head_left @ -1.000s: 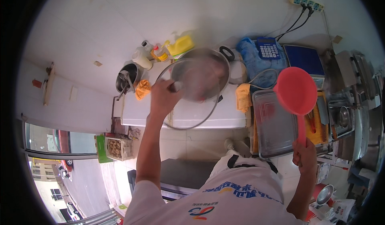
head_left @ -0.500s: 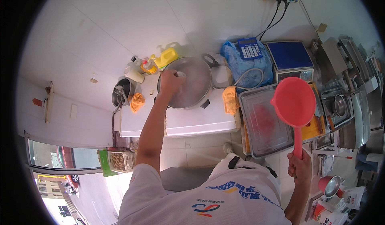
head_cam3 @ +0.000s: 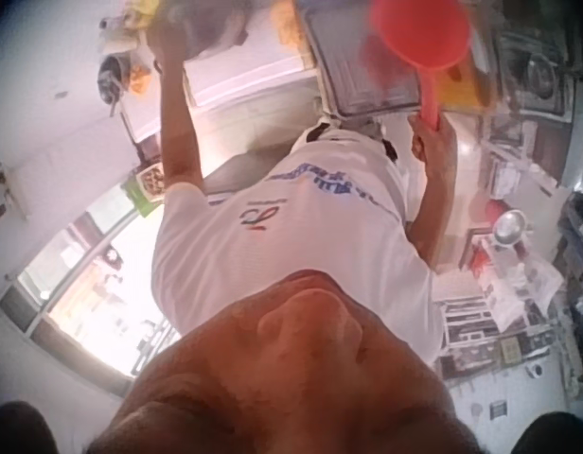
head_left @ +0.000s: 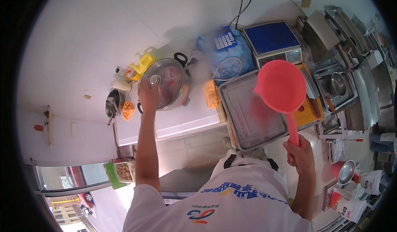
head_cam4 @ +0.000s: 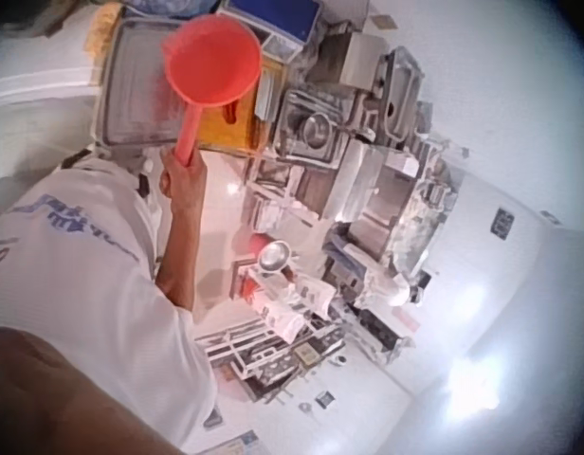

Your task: The person boils a piece of meat in a pot, pours flour from a bag into a processing machine, and then monitors the pot while checking items in a display case.

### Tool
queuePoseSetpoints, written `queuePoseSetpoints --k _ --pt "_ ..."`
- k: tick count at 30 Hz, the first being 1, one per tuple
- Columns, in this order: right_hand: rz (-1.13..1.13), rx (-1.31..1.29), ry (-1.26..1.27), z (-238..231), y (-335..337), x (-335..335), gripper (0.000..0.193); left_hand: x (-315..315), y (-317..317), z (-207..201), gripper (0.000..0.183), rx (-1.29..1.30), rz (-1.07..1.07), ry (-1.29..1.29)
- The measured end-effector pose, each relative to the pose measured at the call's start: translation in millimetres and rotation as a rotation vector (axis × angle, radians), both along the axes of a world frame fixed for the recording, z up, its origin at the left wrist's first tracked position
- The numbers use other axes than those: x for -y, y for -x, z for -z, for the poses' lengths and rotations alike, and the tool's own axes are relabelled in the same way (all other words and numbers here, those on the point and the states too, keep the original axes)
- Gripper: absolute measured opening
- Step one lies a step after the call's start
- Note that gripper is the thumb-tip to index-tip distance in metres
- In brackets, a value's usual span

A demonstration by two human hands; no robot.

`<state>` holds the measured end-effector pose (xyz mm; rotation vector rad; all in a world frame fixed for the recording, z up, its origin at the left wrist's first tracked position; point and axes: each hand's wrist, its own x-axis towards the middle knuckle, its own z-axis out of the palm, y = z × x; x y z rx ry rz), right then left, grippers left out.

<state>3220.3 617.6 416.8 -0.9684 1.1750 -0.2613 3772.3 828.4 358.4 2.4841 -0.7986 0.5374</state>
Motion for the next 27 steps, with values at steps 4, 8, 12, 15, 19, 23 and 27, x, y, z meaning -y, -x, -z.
queuePoseSetpoints --k 4,8,12,15,19,23,27 --pt "-0.034 -0.016 0.03 12 32 21 0.019 4 125 1 0.017 -0.159 0.019 0.173" --pt "-0.057 -0.011 0.027 23 59 36 0.019 -5 241 61 0.014 -0.463 0.014 0.058" --pt "-0.019 0.016 0.016 36 90 38 0.019 6 330 96 0.014 -0.732 0.165 0.083" --pt "0.049 0.007 -0.014 32 110 30 0.019 27 365 89 0.014 -0.89 0.265 0.019" --pt "0.143 -0.021 0.025 36 136 11 0.02 61 388 91 0.014 -1.017 0.51 -0.046" --pt "0.307 -0.039 -0.001 28 156 -17 0.02 88 394 120 0.016 -1.075 0.798 -0.245" --pt "0.451 -0.057 0.002 26 180 -49 0.023 127 412 144 0.018 -1.139 0.984 -0.39"
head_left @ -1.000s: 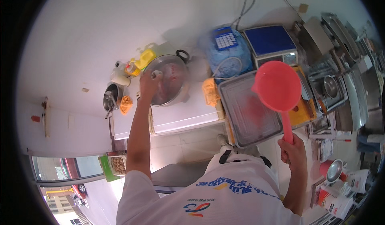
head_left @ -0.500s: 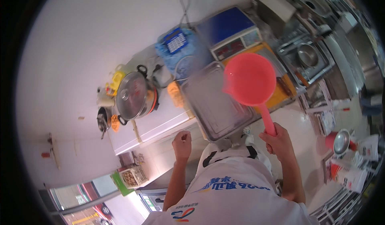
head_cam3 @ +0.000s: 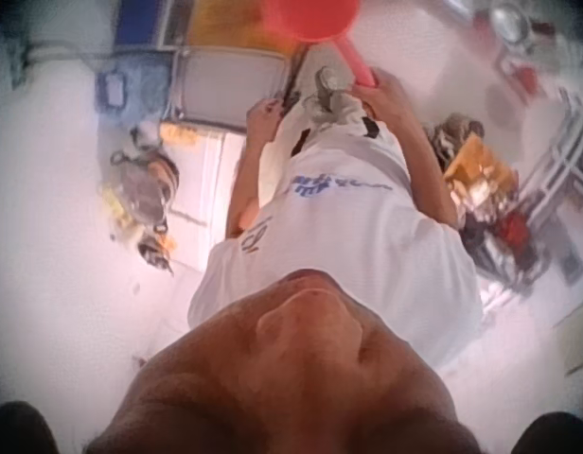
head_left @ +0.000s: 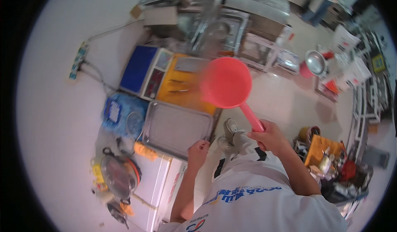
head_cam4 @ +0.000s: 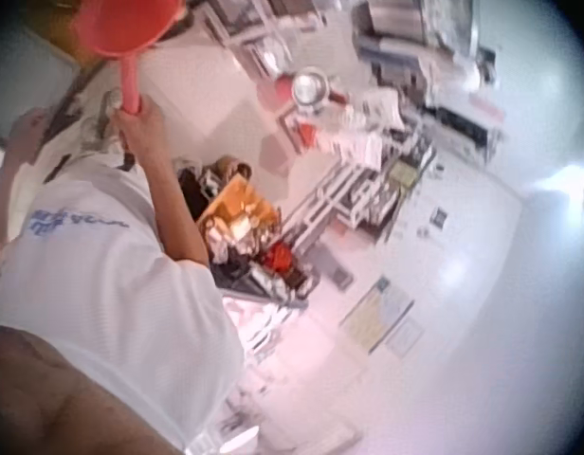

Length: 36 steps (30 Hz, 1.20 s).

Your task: The person boils a piece of meat in a pot, pours flour from a bag into a processing machine, and then monitors the pot while checking items in a display case.

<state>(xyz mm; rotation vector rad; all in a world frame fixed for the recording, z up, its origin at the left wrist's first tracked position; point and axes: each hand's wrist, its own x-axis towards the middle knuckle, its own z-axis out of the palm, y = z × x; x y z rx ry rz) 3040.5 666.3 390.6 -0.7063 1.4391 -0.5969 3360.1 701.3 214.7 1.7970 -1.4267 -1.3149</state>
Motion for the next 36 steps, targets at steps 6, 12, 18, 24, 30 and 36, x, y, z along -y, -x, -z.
queuePoseSetpoints --k 6,12,18,24,30,36 --pt "0.264 0.059 -0.036 6 57 -37 0.026 42 54 -33 0.02 -0.04 0.113 -0.083" --pt "0.456 0.091 -0.041 23 131 -58 0.028 29 114 -20 0.02 0.038 0.259 -0.16" --pt "0.587 0.118 -0.033 58 239 -74 0.028 30 193 6 0.026 0.231 0.54 -0.255" --pt "0.686 0.016 -0.01 74 376 -103 0.026 58 296 57 0.029 0.466 0.689 -0.199" --pt "0.785 -0.069 -0.05 61 494 -123 0.023 115 351 142 0.02 0.861 1.328 0.015" --pt "1.128 0.02 -0.051 68 603 -144 0.023 187 468 160 0.021 0.801 1.33 -0.243"
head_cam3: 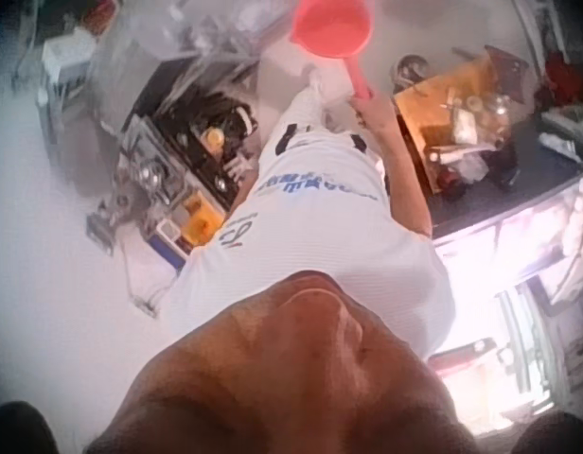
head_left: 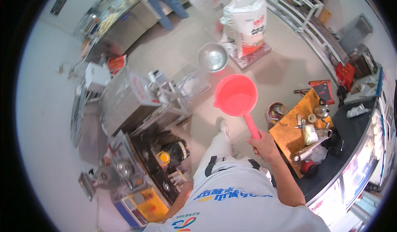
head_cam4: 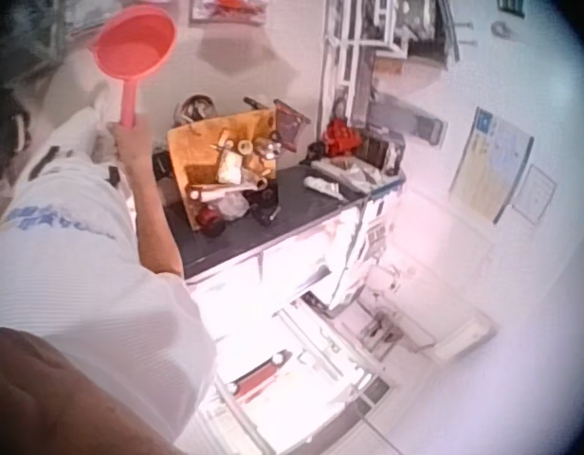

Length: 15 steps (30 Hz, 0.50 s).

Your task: The person boils a piece of meat in a pot, pours flour from a bag into a processing machine, and then monitors the pot while checking items in a display case.

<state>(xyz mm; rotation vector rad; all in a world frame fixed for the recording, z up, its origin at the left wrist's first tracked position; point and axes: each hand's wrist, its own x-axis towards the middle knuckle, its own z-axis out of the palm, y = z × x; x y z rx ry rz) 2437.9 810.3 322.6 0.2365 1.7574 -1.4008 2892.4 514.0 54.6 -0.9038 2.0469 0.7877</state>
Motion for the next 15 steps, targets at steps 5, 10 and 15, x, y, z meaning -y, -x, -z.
queuePoseSetpoints --k 5,10,15 --pt "0.252 0.051 0.07 25 102 -11 0.022 66 169 20 0.023 0.017 -0.052 -0.094" --pt "0.406 0.064 0.024 23 208 -29 0.021 128 398 48 0.017 0.046 -0.565 -0.286" --pt "0.574 0.02 -0.022 1 347 -42 0.02 154 696 39 0.015 -0.209 -0.18 -0.167"
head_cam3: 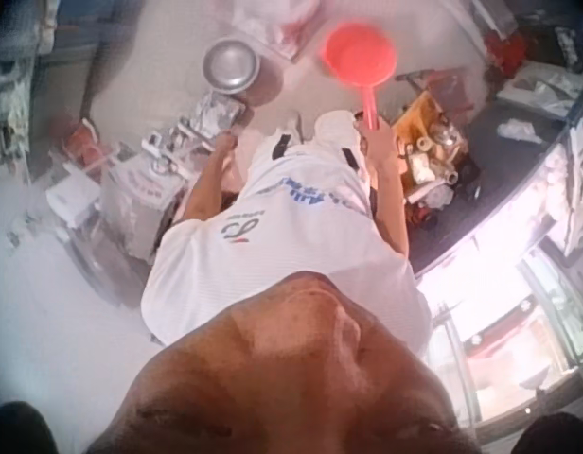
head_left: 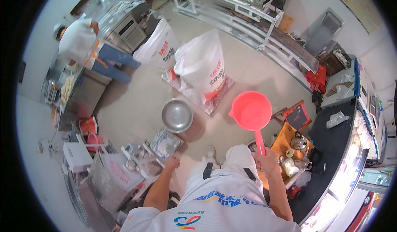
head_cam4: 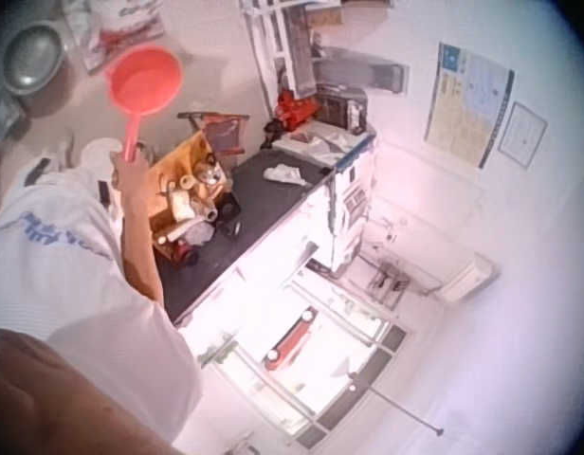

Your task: The person boils a piece of meat in a pot, pours flour from a bag into a processing machine, and then monitors the pot while checking items in a display case.

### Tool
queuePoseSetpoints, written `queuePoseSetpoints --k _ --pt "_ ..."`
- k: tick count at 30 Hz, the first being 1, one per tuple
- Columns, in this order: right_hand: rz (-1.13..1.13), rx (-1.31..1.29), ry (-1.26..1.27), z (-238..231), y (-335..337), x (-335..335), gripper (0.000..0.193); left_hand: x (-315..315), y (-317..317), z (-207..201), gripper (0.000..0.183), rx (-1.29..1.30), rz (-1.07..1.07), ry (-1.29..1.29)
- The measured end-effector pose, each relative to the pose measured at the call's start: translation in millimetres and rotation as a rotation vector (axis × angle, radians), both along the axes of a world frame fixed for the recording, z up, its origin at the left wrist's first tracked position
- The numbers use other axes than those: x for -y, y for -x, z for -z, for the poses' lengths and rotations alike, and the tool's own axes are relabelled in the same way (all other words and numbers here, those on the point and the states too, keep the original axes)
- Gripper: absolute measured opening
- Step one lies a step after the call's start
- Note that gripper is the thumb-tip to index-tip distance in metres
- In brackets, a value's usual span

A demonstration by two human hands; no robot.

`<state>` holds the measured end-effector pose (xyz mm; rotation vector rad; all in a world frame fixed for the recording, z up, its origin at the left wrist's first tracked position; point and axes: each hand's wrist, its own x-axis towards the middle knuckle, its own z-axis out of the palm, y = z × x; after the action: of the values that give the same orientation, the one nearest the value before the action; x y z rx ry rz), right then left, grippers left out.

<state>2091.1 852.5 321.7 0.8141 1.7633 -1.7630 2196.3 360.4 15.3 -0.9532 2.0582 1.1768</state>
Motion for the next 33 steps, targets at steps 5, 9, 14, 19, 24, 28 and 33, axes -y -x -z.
queuePoseSetpoints --k 5,9,14,19,24,28,33 --pt "0.092 -0.039 0.028 12 155 -38 0.02 -36 264 -14 0.019 -0.183 0.078 -0.029" --pt "0.081 -0.078 0.009 32 283 -84 0.02 -116 403 -24 0.019 -0.159 0.134 -0.089" --pt "-0.077 -0.091 -0.054 34 460 -134 0.023 -218 501 -66 0.025 -0.097 0.445 0.192" --pt "-0.147 -0.072 -0.007 13 643 -147 0.023 -304 630 -108 0.028 -0.249 0.503 0.436" --pt "-0.288 -0.071 -0.01 24 814 -113 0.021 -300 764 -101 0.026 -0.312 0.328 0.375" --pt "-0.384 -0.052 -0.021 26 948 -63 0.021 -286 889 -58 0.025 -0.26 0.318 0.289" --pt "-0.52 0.015 0.063 21 1117 22 0.018 -206 1069 -49 0.027 -0.129 0.28 0.189"
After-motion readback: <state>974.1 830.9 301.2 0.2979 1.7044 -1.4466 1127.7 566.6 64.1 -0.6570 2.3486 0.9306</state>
